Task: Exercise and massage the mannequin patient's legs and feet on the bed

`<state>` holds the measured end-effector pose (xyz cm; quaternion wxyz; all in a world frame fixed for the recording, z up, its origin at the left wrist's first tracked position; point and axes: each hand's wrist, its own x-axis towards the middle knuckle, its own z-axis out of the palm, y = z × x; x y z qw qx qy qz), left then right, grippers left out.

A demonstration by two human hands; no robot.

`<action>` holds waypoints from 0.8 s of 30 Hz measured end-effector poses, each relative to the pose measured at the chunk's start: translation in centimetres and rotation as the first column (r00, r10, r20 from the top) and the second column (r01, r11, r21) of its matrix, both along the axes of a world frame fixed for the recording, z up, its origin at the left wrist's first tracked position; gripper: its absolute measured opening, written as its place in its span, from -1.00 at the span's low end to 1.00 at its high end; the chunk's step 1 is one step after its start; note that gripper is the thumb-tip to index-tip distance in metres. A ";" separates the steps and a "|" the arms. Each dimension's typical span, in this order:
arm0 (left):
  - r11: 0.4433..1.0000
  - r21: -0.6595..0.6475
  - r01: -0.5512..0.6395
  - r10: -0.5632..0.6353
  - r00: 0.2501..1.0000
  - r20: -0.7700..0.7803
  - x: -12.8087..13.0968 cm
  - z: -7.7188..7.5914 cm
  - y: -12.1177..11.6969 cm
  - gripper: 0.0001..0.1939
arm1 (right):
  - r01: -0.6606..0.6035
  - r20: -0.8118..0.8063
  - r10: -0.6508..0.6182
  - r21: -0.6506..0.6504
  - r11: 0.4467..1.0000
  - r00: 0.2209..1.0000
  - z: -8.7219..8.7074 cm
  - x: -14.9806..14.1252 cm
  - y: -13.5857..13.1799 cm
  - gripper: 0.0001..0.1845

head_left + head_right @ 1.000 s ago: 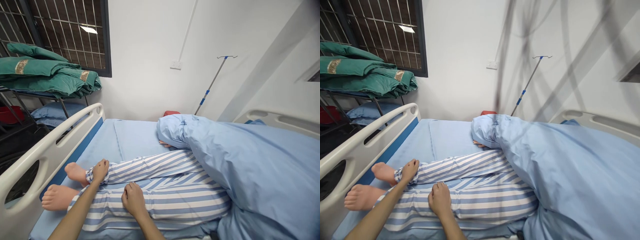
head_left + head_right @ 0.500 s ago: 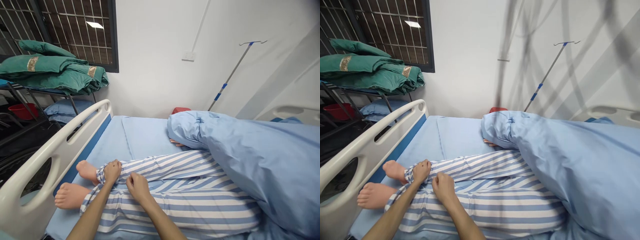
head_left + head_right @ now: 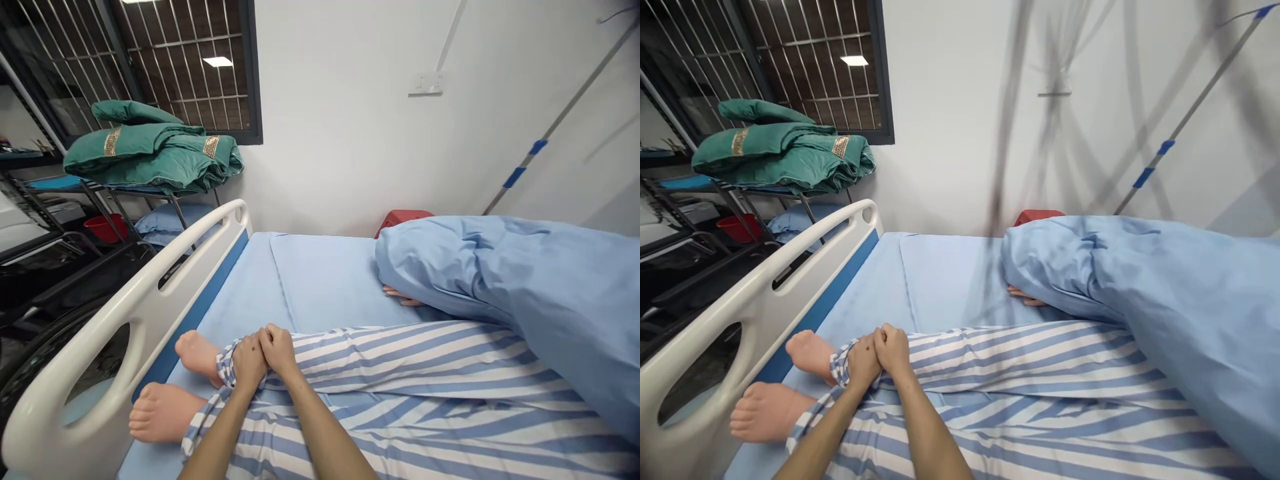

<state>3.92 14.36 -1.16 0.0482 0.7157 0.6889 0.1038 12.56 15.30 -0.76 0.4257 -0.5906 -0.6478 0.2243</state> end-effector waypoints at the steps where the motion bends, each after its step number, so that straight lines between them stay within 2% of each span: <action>1: 1.000 -0.003 -0.002 0.002 1.000 -0.009 0.0 0.0 0.0 -0.72 | -0.011 -0.018 0.011 0.004 1.000 1.000 -0.2 0.1 0.1 -0.61; 5: 0.999 -0.036 -0.019 0.022 0.996 0.086 -0.3 0.6 0.4 -0.74 | -0.019 -0.068 0.019 0.004 1.000 0.998 0.0 0.2 0.0 -0.59; 8: 0.998 0.014 -0.056 0.049 0.952 0.301 -0.4 1.7 1.3 -0.70 | -0.029 -0.132 0.030 0.009 1.000 0.991 0.3 0.3 0.0 -0.58; 11: 0.986 0.132 -0.105 0.005 0.799 0.601 0.2 2.4 2.2 -0.65 | -0.030 -0.209 0.034 0.022 0.999 0.977 0.3 0.4 0.2 -0.55; 13: 0.979 0.134 -0.152 0.003 0.673 0.740 0.8 2.1 2.6 -0.63 | -0.029 -0.249 0.033 0.021 0.999 0.968 0.2 0.5 0.3 -0.54; 14: 0.979 0.125 -0.163 0.008 0.638 0.770 1.0 1.7 2.7 -0.63 | -0.030 -0.260 0.033 0.016 0.999 0.965 0.1 0.5 0.4 -0.54; 16: 0.980 0.133 -0.146 -0.008 0.642 0.767 1.4 0.8 2.7 -0.62 | -0.028 -0.271 0.029 0.007 1.000 0.962 0.0 0.4 0.3 -0.55; 19: 0.981 0.159 -0.111 -0.036 0.703 0.711 1.4 -0.3 2.5 -0.62 | -0.011 -0.260 0.012 0.004 1.000 0.965 -0.2 0.3 0.3 -0.58; 24: 0.981 0.156 -0.112 -0.019 0.751 0.660 1.3 -0.4 2.4 -0.61 | 0.023 -0.229 -0.023 -0.006 1.000 0.973 -0.2 0.3 0.3 -0.59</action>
